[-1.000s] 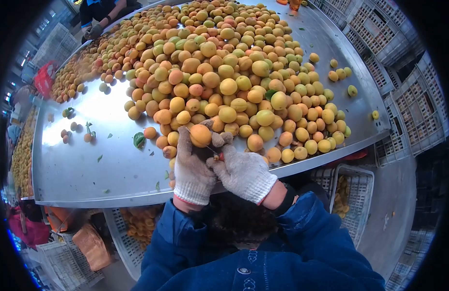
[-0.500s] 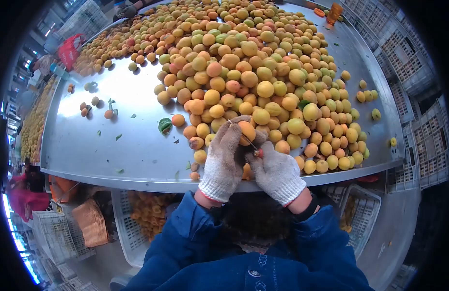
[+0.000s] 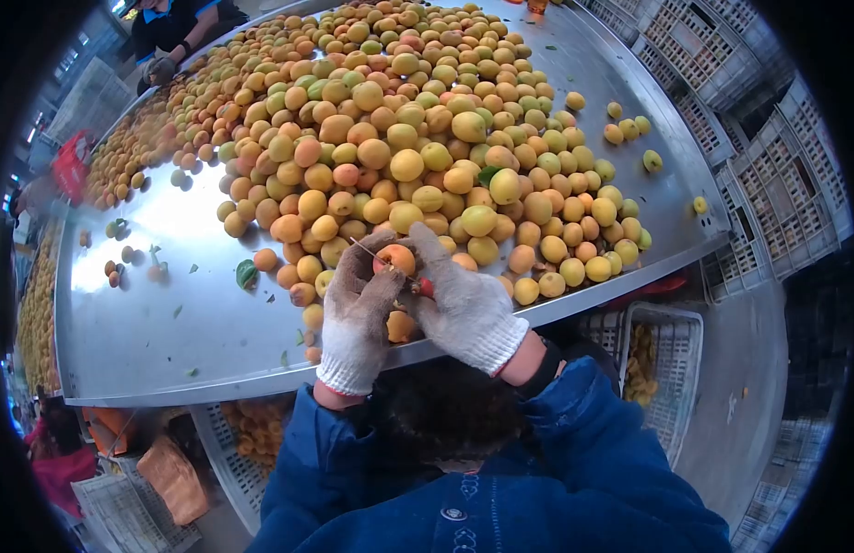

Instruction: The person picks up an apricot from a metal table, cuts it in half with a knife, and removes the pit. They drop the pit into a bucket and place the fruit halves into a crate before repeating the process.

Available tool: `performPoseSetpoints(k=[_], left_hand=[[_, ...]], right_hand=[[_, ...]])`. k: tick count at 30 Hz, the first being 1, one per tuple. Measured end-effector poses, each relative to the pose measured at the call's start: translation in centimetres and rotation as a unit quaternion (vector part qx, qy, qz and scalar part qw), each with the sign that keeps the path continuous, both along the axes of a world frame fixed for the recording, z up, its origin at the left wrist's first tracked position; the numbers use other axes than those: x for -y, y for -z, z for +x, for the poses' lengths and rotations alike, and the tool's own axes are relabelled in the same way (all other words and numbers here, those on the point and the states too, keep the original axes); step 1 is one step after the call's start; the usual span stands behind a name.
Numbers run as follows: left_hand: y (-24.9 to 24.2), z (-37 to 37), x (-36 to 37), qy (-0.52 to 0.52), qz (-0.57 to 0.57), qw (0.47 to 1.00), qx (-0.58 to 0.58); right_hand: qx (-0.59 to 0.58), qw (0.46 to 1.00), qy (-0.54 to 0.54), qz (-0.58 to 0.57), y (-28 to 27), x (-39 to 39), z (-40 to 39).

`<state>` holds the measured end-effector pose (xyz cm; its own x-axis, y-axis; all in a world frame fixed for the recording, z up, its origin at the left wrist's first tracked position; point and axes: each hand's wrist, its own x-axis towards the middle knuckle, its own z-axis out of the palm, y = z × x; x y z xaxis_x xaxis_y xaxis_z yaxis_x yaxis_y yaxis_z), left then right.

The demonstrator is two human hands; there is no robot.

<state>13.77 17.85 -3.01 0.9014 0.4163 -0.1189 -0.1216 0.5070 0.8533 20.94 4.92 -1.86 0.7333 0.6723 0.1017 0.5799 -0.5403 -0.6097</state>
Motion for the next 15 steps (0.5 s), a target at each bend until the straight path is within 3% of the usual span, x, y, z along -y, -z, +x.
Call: performPoseSetpoints(k=[8, 15], left_hand=[[0.05, -0.12, 0.29, -0.002, -0.021, 1.000, -0.010], [0.04, -0.06, 0.75, -0.028, -0.033, 0.999, -0.021]], right_hand=[[-0.057, 0.995, -0.051, -0.062, -0.14, -0.14, 0.31], [0.005, 0.997, -0.038, -0.062, 0.06, -0.21, -0.16]])
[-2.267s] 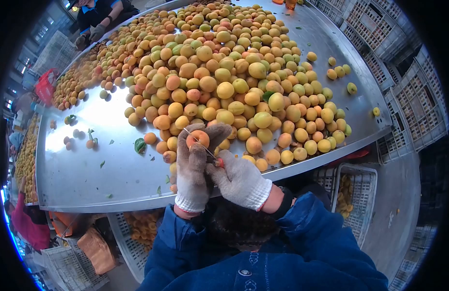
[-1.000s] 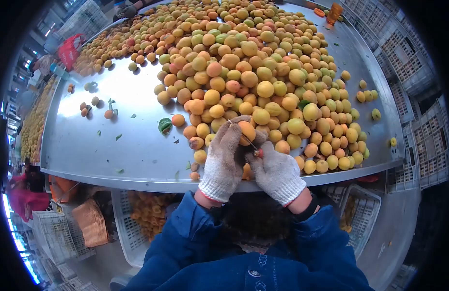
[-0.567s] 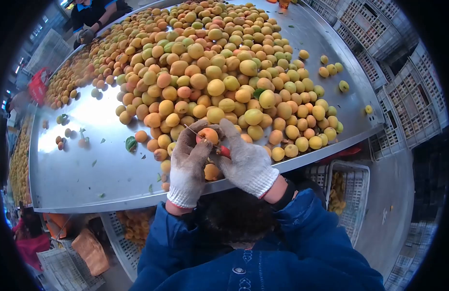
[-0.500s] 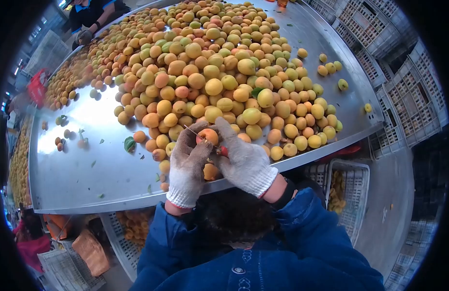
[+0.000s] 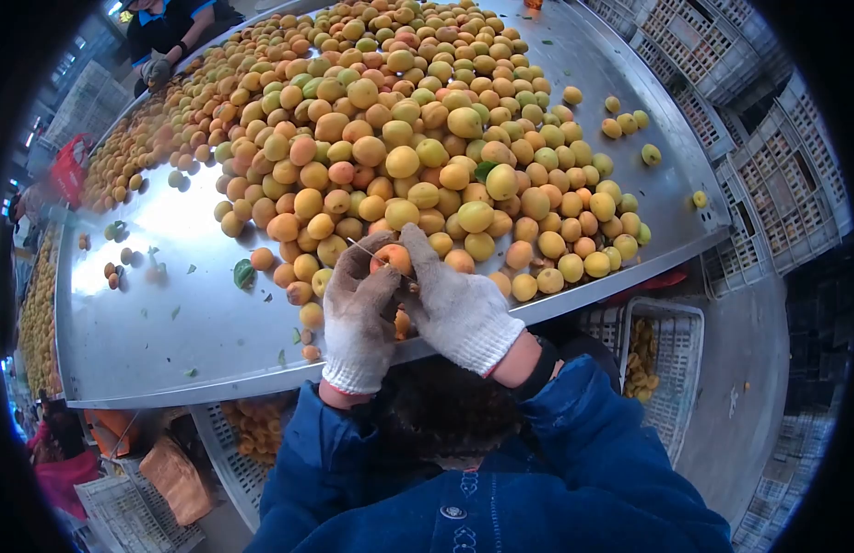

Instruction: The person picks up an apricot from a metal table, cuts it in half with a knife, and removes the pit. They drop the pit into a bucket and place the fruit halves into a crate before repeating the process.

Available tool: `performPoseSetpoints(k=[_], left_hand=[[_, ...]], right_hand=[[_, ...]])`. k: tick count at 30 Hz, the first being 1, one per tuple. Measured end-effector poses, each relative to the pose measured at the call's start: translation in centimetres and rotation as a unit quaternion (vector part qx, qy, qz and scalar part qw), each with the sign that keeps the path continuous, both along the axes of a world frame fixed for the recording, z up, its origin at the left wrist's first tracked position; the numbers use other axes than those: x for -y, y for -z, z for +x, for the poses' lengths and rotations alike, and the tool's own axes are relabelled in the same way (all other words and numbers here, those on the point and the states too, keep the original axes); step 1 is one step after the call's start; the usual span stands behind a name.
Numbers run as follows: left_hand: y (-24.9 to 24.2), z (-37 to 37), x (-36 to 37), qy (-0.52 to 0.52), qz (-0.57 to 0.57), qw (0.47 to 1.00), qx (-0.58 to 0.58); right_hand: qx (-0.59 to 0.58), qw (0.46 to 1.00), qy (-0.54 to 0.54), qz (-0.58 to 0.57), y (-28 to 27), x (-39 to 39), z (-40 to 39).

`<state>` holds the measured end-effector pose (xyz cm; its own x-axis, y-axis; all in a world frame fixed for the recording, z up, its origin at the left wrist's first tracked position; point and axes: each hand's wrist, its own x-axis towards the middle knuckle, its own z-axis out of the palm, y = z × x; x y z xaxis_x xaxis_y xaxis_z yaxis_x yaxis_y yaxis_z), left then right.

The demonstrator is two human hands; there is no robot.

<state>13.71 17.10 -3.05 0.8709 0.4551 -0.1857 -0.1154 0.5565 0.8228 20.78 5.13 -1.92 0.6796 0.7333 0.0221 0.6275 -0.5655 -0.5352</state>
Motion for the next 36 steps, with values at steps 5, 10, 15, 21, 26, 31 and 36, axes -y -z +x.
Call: performPoseSetpoints(k=[5, 10, 15, 21, 26, 31, 36], left_hand=[[-0.2, 0.2, 0.3, -0.012, -0.007, 1.000, 0.016], [-0.2, 0.2, 0.4, -0.057, 0.000, 0.998, 0.024], [-0.4, 0.2, 0.4, -0.072, 0.022, 0.997, 0.030], [-0.4, 0.0, -0.7, -0.026, -0.053, 0.998, 0.034], [-0.6, -0.1, -0.6, -0.023, -0.049, 0.999, 0.009], [-0.1, -0.1, -1.1, -0.014, -0.088, 0.995, 0.043], [0.3, -0.3, -0.8, -0.023, -0.050, 0.998, 0.026]], right_hand=[[0.005, 0.999, 0.035, -0.015, -0.3, -0.1, -0.5], [-0.025, 0.999, 0.030, -0.028, 0.1, -0.4, -0.3], [-0.034, 0.998, 0.009, -0.044, -0.1, -0.6, -0.2], [-0.050, 0.998, 0.011, -0.034, -0.4, -0.9, 0.0], [-0.060, 0.995, 0.023, -0.078, -0.6, -1.3, 0.1], [-0.143, 0.990, 0.010, 0.014, -0.3, -1.2, 0.5], [-0.209, 0.969, -0.009, 0.129, 1.1, -0.7, 1.3]])
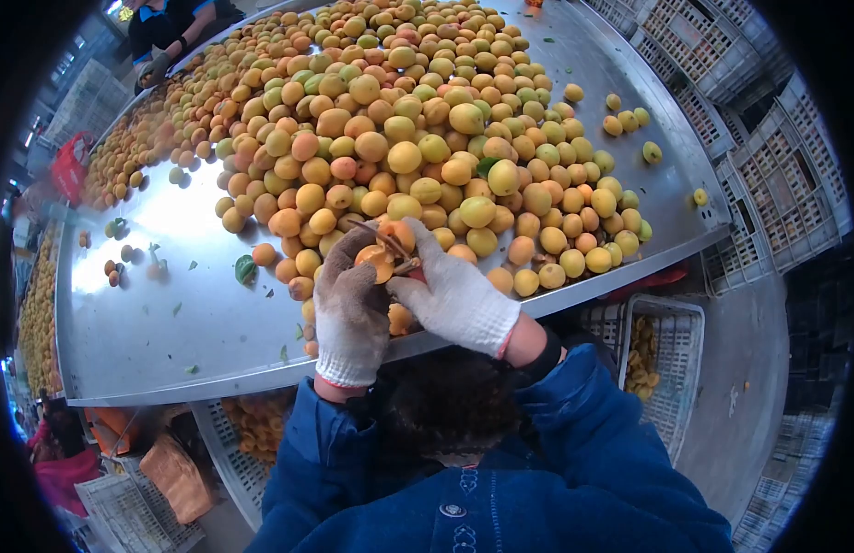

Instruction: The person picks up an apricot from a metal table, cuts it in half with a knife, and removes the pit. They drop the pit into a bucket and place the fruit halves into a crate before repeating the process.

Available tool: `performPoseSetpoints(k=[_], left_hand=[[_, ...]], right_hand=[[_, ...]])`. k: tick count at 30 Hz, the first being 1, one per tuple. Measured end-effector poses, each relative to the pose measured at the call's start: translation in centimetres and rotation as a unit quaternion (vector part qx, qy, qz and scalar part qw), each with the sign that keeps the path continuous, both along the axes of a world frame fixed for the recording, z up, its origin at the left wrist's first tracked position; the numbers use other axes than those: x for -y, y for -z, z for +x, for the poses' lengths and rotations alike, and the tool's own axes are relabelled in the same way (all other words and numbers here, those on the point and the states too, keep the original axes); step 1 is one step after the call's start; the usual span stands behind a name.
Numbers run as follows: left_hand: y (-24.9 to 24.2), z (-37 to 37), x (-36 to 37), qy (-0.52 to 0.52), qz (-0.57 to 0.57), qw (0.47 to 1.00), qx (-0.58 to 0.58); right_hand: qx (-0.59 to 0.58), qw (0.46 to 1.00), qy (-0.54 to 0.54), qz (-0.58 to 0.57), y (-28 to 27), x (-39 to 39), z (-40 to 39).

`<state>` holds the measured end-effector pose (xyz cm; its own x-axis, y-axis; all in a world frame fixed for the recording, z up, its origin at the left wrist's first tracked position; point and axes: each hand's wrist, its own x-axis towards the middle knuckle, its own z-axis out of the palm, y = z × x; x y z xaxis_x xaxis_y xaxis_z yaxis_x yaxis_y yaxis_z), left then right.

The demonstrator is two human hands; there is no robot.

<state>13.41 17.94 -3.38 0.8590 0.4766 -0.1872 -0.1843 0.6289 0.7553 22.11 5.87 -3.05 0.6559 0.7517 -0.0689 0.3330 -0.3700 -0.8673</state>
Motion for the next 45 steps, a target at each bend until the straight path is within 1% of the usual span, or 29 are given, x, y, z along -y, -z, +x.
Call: performPoseSetpoints(k=[1, 2, 3, 4, 5, 7, 8, 10, 11, 13, 14, 17, 19, 21, 22, 24, 25, 27, 29, 31, 33, 35, 36, 38, 39, 40, 41, 43, 45], left_hand=[[0.0, 0.0, 0.1, -0.011, 0.005, 1.000, -0.002], [-0.1, 0.0, 0.2, -0.010, 0.005, 1.000, -0.002], [-0.4, 0.1, 0.4, -0.008, 0.011, 1.000, -0.019], [-0.5, 0.1, 0.4, -0.005, 0.017, 0.999, -0.035], [-0.5, 0.2, 0.5, -0.005, 0.017, 0.999, -0.035], [-0.3, 0.5, 0.4, -0.014, -0.001, 1.000, -0.007], [-0.1, 0.6, 0.4, -0.016, -0.001, 1.000, -0.008], [0.1, 0.5, 0.4, 0.004, -0.006, 1.000, -0.018], [-0.2, 0.5, 0.4, 0.003, -0.006, 1.000, -0.019], [-1.2, 0.5, 0.6, 0.012, -0.044, 0.999, -0.017], [-1.3, 0.5, 0.6, 0.014, -0.044, 0.999, -0.017], [-1.1, 0.5, 0.7, 0.045, -0.031, 0.998, -0.039], [-0.5, 0.6, 1.0, 0.042, 0.043, 0.997, -0.037], [-0.6, 0.6, 1.0, 0.048, 0.066, 0.995, -0.052], [-0.7, 0.6, 0.9, 0.052, 0.090, 0.992, -0.067], [-1.5, 0.6, 0.9, 0.051, 0.088, 0.992, -0.076], [-1.8, 0.7, 0.9, 0.054, 0.085, 0.991, -0.086], [-0.4, 0.6, 0.8, 0.041, 0.102, 0.993, -0.051], [0.2, 0.3, 0.3, 0.075, 0.108, 0.990, -0.051], [0.8, 0.3, 0.2, 0.075, 0.092, 0.992, -0.049], [0.7, 0.4, 0.3, 0.079, 0.074, 0.993, -0.049], [0.3, 0.6, 0.6, 0.061, 0.197, 0.978, -0.034], [0.2, 0.6, 0.7, 0.066, 0.195, 0.978, -0.036], [0.1, 0.9, 0.7, 0.062, 0.325, 0.944, 0.004], [-0.2, 0.9, 0.7, 0.066, 0.324, 0.944, 0.005], [-0.6, 0.8, 0.7, 0.090, 0.250, 0.964, -0.014], [-0.8, 0.7, 0.6, 0.114, 0.175, 0.977, -0.034], [-0.6, 0.5, 0.1, 0.124, 0.155, 0.979, -0.042], [-0.2, 0.2, -0.4, 0.121, -0.086, 0.989, 0.006]], right_hand=[[-0.049, 0.998, -0.001, 0.048, 0.1, 0.0, 0.3], [-0.049, 0.998, 0.000, 0.048, -1.7, -0.1, 0.5], [-0.148, 0.988, 0.016, -0.037, -5.0, -0.3, 0.6], [-0.244, 0.962, 0.032, -0.122, -6.8, -0.4, 0.6], [-0.244, 0.962, 0.032, -0.122, -6.0, -0.1, 0.6], [-0.144, 0.989, -0.011, -0.026, -3.3, 0.6, 0.5], [-0.145, 0.989, -0.012, -0.027, -3.0, 0.8, 0.7], [-0.084, 0.995, -0.027, -0.038, -2.7, 1.1, 0.9], [-0.084, 0.995, -0.029, -0.038, -3.2, 1.1, 0.9], [-0.228, 0.972, 0.043, 0.038, -4.8, 1.2, 0.7], [-0.264, 0.959, 0.087, 0.062, -4.3, 1.4, 0.8], [-0.290, 0.943, 0.129, 0.098, -4.0, 1.4, 1.0], [-0.282, 0.951, 0.103, 0.076, -4.3, 1.5, 0.9], [-0.223, 0.959, 0.109, 0.135, -3.3, 1.4, 0.8], [-0.222, 0.960, 0.106, 0.135, -3.0, 1.3, 0.7], [-0.163, 0.973, 0.089, 0.140, -2.8, 1.4, 0.5], [-0.162, 0.973, 0.085, 0.141, -2.8, 1.4, 0.4], [-0.161, 0.973, 0.064, 0.152, -3.0, 1.6, 0.2], [-0.165, 0.973, 0.057, 0.150, -2.8, 1.8, 0.2], [-0.087, 0.978, 0.007, 0.187, -1.6, 1.8, 0.3], [-0.111, 0.976, 0.016, 0.184, -2.1, 1.7, 0.1], [-0.182, 0.966, 0.111, 0.148, -3.1, 1.6, 0.2], [-0.180, 0.961, 0.153, 0.147, -2.0, 1.7, 0.7], [-0.213, 0.950, 0.176, 0.144, -2.1, 1.9, 1.3], [-0.245, 0.939, 0.193, 0.143, -2.2, 2.0, 1.4], [-0.244, 0.939, 0.196, 0.144, -2.2, 2.1, 1.6], [-0.280, 0.927, 0.189, 0.163, -2.3, 2.3, 1.6], [-0.351, 0.898, 0.172, 0.200, -2.4, 2.4, 1.8], [-0.375, 0.887, 0.174, 0.206, -2.2, 2.8, 2.3]])
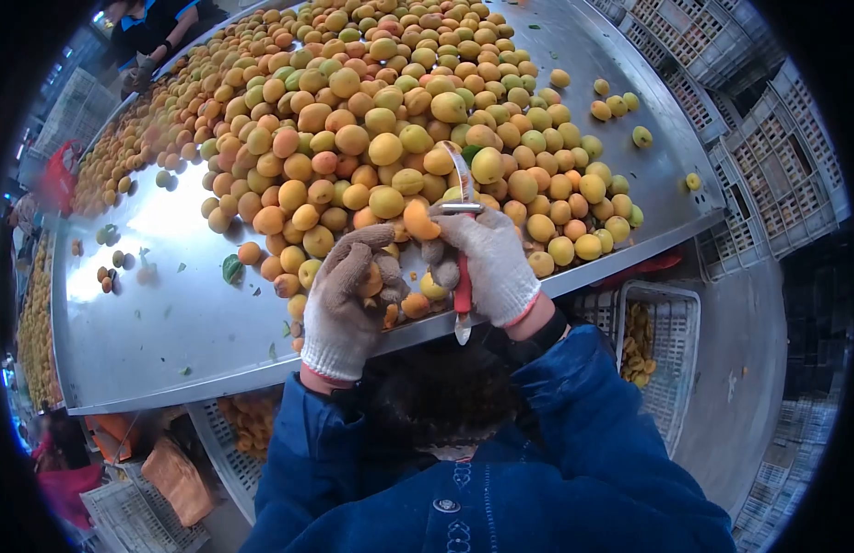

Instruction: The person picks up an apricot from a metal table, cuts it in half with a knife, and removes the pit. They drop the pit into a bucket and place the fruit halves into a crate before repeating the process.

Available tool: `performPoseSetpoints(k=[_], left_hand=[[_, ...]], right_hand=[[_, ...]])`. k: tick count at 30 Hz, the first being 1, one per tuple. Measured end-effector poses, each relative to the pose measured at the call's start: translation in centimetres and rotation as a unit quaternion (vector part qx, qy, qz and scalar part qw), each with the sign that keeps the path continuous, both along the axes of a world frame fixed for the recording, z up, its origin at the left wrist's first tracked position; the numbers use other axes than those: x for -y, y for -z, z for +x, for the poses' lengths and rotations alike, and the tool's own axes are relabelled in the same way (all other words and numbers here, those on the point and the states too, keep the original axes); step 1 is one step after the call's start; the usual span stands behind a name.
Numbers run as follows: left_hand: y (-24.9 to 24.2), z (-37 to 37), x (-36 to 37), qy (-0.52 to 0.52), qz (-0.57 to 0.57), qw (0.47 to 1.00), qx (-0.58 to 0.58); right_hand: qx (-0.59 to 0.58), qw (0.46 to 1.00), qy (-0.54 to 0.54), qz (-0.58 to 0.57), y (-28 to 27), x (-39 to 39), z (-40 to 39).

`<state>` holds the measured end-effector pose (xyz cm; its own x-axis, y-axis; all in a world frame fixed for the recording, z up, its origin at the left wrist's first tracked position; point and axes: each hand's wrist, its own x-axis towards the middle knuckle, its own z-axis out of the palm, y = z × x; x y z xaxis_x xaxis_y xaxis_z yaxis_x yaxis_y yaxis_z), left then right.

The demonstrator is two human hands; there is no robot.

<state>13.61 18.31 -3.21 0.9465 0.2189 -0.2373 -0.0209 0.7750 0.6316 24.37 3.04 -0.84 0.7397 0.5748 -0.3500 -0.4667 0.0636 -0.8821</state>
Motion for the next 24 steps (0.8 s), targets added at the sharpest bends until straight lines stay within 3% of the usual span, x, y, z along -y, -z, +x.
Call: performPoseSetpoints(k=[1, 2, 4, 5, 6, 8, 9, 10, 12, 13, 14, 17, 19, 20, 22, 24], left_hand=[[0.1, 0.1, 0.3, -0.019, 0.079, 0.997, 0.004], [0.0, 0.3, 0.5, -0.023, 0.081, 0.996, 0.006], [-0.3, 0.6, 1.1, -0.058, 0.264, 0.963, -0.014], [-0.2, 0.7, 1.4, -0.121, 0.524, 0.842, 0.047], [-0.2, 0.7, 1.4, -0.121, 0.524, 0.842, 0.046], [-0.6, 0.8, 1.4, -0.001, 0.232, 0.968, -0.093], [0.3, 1.0, 1.5, -0.028, 0.264, 0.964, -0.035], [0.4, 1.0, 1.4, -0.028, 0.263, 0.964, -0.034], [-0.2, 0.6, 1.0, -0.078, 0.229, 0.968, -0.068], [1.1, 0.6, 0.0, -0.118, 0.272, 0.954, -0.042], [-0.1, 0.7, -0.6, -0.156, 0.144, 0.975, -0.067], [-0.5, 0.5, -1.5, -0.206, 0.182, 0.959, -0.065], [-0.2, 0.3, -1.8, -0.172, 0.328, 0.924, -0.100], [-0.1, 0.3, -2.0, -0.172, 0.330, 0.922, -0.102], [0.6, 0.3, -2.1, 0.000, 0.370, 0.918, -0.147], [2.4, 0.3, -1.7, -0.001, 0.425, 0.897, -0.121]], right_hand=[[-0.024, 1.000, 0.001, 0.011, 0.1, 0.0, 0.2], [-0.023, 1.000, -0.003, 0.012, 0.1, -0.3, -0.1], [0.111, 0.993, 0.002, -0.035, 0.3, -1.2, -1.5], [0.141, 0.988, 0.001, -0.059, 1.0, -1.5, -1.7], [0.140, 0.988, 0.001, -0.058, 1.0, -1.5, -1.8], [0.224, 0.966, -0.046, -0.118, 1.0, -1.5, -1.7], [0.206, 0.970, -0.043, -0.121, 1.0, -1.3, -1.7], [0.206, 0.970, -0.043, -0.121, 0.9, -1.2, -1.5], [0.094, 0.994, -0.003, -0.050, 0.5, -0.8, -1.1], [0.105, 0.993, 0.030, -0.036, 0.9, -0.7, -0.8], [0.082, 0.995, 0.051, -0.012, 0.4, -0.3, -0.6], [0.087, 0.992, 0.088, -0.027, 0.0, -0.1, -0.3], [0.108, 0.991, 0.081, -0.021, -0.1, 0.1, -0.3], [0.106, 0.991, 0.079, -0.019, -0.1, 0.2, -0.3], [0.111, 0.992, 0.054, -0.037, -0.1, 0.6, -0.4], [0.111, 0.991, 0.044, -0.053, -0.7, 1.2, -0.2]])
